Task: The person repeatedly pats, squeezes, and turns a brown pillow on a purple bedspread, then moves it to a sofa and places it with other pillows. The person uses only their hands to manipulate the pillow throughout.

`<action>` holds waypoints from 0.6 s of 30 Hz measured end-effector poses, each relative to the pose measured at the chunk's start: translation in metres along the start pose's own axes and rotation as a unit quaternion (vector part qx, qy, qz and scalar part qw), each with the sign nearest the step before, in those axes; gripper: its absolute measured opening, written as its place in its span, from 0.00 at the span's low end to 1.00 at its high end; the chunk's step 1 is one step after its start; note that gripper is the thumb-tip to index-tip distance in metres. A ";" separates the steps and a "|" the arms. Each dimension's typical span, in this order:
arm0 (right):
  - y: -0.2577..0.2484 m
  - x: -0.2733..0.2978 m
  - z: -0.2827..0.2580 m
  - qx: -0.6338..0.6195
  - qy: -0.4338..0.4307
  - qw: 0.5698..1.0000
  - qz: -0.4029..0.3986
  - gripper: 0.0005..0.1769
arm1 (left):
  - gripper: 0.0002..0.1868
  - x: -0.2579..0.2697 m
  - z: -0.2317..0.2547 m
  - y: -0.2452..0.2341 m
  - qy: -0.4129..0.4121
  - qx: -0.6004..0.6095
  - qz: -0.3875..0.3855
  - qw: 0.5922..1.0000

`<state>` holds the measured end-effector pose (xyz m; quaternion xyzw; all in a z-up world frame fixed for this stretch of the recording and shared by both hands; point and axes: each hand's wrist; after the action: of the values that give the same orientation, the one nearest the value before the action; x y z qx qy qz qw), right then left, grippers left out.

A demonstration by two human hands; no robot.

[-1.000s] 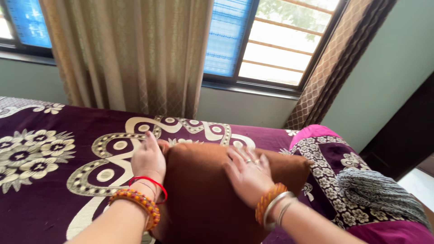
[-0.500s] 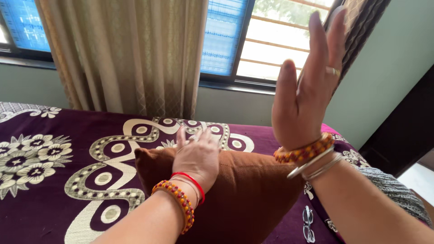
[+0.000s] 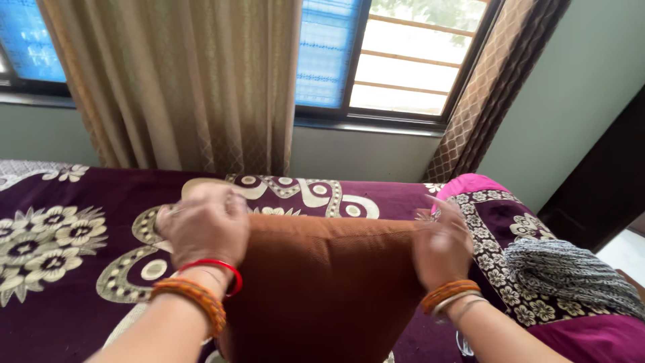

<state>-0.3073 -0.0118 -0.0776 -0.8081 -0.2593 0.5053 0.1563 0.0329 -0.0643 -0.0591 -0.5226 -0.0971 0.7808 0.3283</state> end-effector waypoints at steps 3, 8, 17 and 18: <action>-0.013 0.009 0.024 -0.368 0.471 0.785 -0.163 0.41 | 0.23 0.013 -0.049 0.011 -0.234 0.174 -0.073 0.954; -0.007 0.018 0.015 -0.491 0.500 0.682 -0.209 0.47 | 0.29 0.056 -0.066 0.053 -0.383 0.398 -0.160 0.818; 0.012 -0.095 0.003 -0.454 0.386 0.740 -0.313 0.43 | 0.35 -0.005 -0.014 0.059 -0.234 0.212 -0.201 0.927; 0.023 -0.092 0.002 -0.422 0.363 0.765 -0.325 0.42 | 0.36 -0.011 -0.010 0.059 -0.216 0.190 -0.206 0.935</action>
<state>-0.3363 -0.0839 -0.0224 -0.7832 -0.6171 -0.0666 0.0367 0.0202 -0.1187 -0.0846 -0.2380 -0.1208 0.7940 0.5462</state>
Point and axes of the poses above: each hand's wrist, its own x-axis away from the middle knuckle, its own y-axis out of the palm, z = x × y, and after that the axes turned 2 degrees about y, right-handed
